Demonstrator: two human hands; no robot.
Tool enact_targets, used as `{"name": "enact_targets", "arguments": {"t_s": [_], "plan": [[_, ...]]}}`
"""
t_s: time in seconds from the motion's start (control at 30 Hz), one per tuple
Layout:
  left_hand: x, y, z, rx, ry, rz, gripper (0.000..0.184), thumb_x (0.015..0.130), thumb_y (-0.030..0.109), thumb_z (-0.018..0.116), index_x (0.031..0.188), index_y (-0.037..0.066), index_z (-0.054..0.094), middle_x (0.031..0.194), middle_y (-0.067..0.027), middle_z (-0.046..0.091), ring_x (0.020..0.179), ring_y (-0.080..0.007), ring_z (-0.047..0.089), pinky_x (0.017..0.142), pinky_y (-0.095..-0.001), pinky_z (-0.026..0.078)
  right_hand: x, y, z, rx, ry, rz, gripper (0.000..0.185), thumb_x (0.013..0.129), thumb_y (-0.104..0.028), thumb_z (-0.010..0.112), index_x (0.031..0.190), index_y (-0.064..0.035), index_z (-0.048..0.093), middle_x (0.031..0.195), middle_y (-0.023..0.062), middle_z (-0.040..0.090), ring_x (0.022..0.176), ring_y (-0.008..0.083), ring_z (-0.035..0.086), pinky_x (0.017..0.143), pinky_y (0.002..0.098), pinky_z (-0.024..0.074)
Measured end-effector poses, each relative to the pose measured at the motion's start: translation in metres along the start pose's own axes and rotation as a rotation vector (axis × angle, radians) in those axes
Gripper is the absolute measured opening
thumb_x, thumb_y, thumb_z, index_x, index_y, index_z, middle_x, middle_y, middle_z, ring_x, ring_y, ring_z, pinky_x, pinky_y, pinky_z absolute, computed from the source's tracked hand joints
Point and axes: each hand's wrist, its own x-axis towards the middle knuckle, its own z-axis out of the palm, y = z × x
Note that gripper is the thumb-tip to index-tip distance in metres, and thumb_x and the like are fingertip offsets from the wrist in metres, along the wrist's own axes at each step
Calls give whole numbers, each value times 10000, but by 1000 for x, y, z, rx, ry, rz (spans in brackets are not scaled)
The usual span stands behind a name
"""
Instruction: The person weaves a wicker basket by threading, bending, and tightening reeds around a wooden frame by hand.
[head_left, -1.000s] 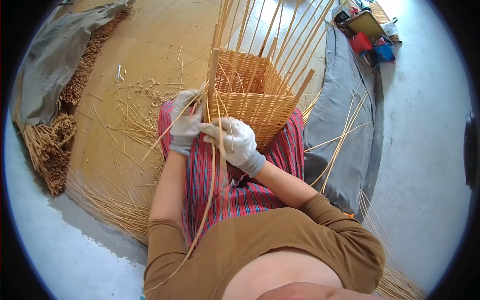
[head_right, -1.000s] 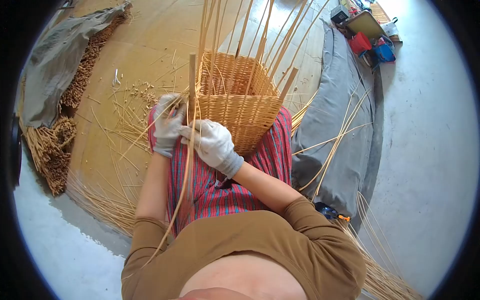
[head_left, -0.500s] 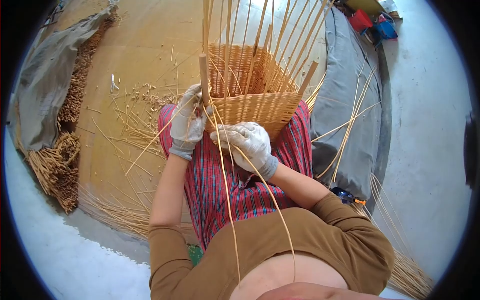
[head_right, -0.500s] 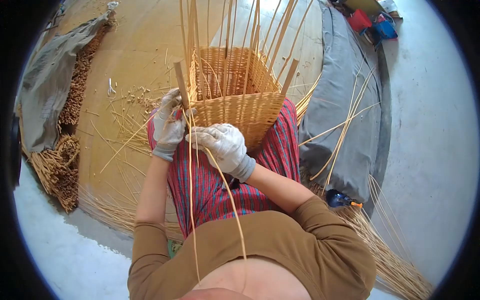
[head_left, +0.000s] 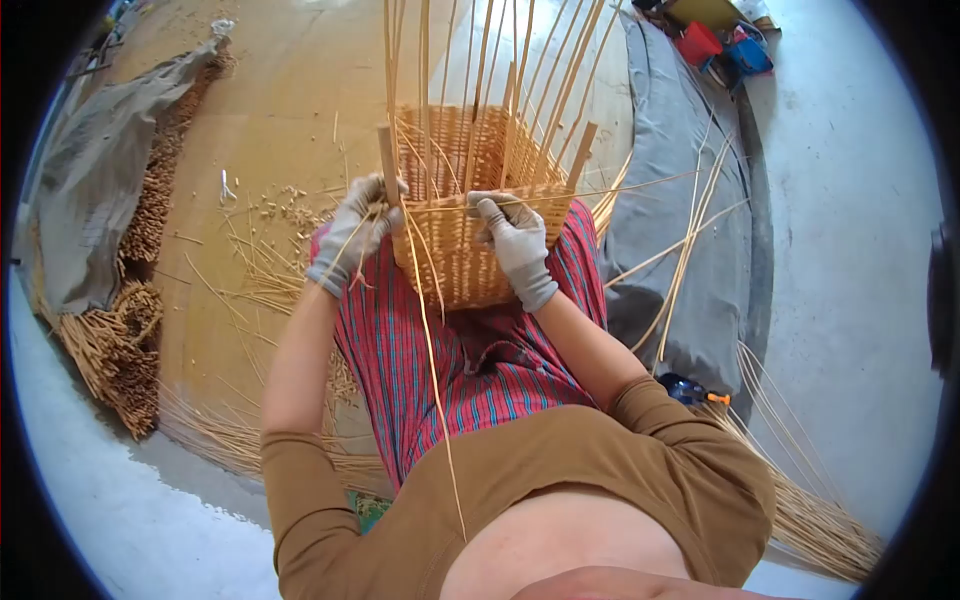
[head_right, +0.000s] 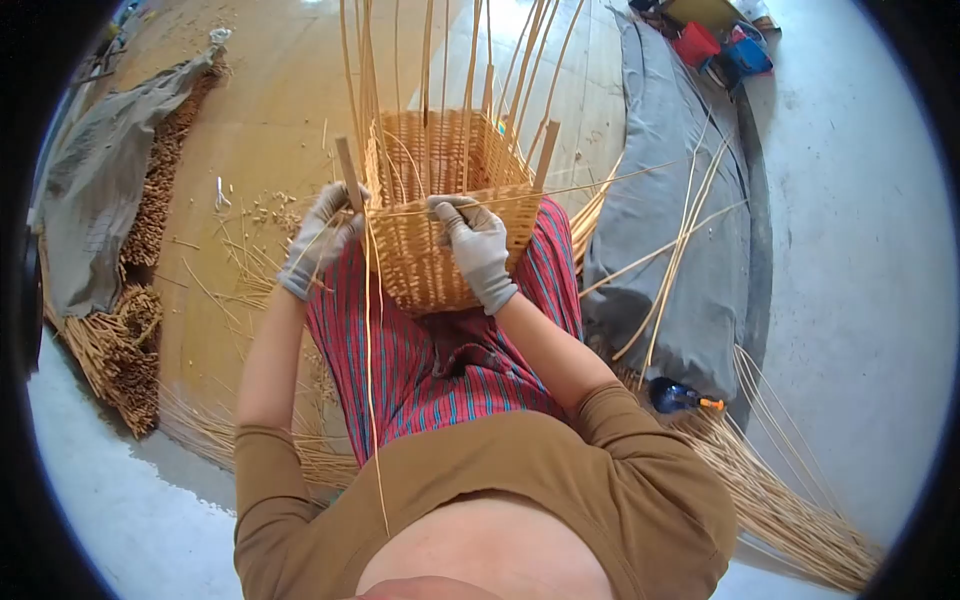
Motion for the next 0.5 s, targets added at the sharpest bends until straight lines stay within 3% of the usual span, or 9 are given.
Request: {"name": "enact_targets", "arguments": {"t_s": [0.07, 0.13, 0.2, 0.23, 0.3, 0.33, 0.4, 0.47, 0.5], "plan": [[-2, -14, 10, -94, 101, 33, 323, 910, -9, 660, 1215, 85, 611, 1150, -28, 597, 1083, -137, 574, 948, -278, 483, 10, -23, 29, -244, -22, -480, 251, 966, -180, 664, 1191, -77, 707, 1143, 115, 720, 780, 146, 703, 643, 245, 535], [-3, -9, 19, -99, 163, 4, 319, 917, -10, 650, 1220, 81, 608, 1159, -35, 605, 1076, -137, 578, 949, -278, 484, 47, -49, 60, -973, 59, -1023, 512, 927, -178, 693, 1419, -203, 550, 1299, 167, 649, 935, 241, 725, 731, 301, 567], [-1, -21, 30, -108, 327, -1, 262, 934, 9, 646, 1185, 74, 610, 1123, -27, 616, 1031, -118, 583, 909, -273, 487, 67, -75, 92, -1212, 28, -682, 779, 907, -81, 698, 1540, -367, 346, 1376, 168, 595, 738, 144, 698, 620, 273, 563], [2, -19, 32, -108, 334, 2, 262, 934, 9, 646, 1185, 74, 610, 1123, -27, 616, 1031, -118, 583, 909, -273, 487, 68, -77, 92, -1211, 22, -687, 779, 907, -81, 698, 1540, -367, 346, 1376, 168, 595, 738, 144, 698, 620, 273, 563], [2, -21, 46, -133, 410, -21, 238, 916, 32, 685, 1138, 74, 613, 1024, -3, 602, 961, -93, 569, 817, -263, 491, 64, -77, 83, -747, 12, -560, 856, 937, -103, 664, 1593, -341, 169, 1353, 171, 609, 792, 153, 712, 624, 295, 575], [5, -32, 56, -186, 499, 78, 227, 896, 53, 716, 1096, 79, 611, 922, 18, 561, 842, -82, 551, 726, -248, 473, 58, -61, 66, -286, -24, -523, 659, 977, -86, 604, 1552, -216, 309, 1289, 168, 643, 702, 118, 671, 596, 275, 567], [4, -25, 67, -267, 556, 113, 244, 893, 29, 712, 1104, 74, 597, 911, 19, 556, 836, -82, 543, 742, -239, 470, 31, -35, 12, -429, 52, -685, 461, 1002, -46, 522, 1439, -162, 434, 952, 107, 744, 805, 175, 726, 635, 272, 541], [10, -24, 85, -195, 765, 222, 323, 869, 13, 749, 1132, 71, 571, 902, 10, 572, 826, -97, 555, 759, -239, 477, 1, 4, -40, -129, -34, -198, 230, 1008, -46, 546, 1235, -64, 581, 925, 59, 733, 662, 107, 657, 556, 235, 489], [9, -18, 92, -200, 761, 218, 323, 869, 13, 749, 1132, 71, 571, 902, 10, 572, 826, -97, 555, 759, -239, 477, 1, 2, -57, -134, -29, -195, 230, 1008, -46, 546, 1235, -64, 581, 925, 59, 733, 662, 107, 657, 556, 235, 489]]}}
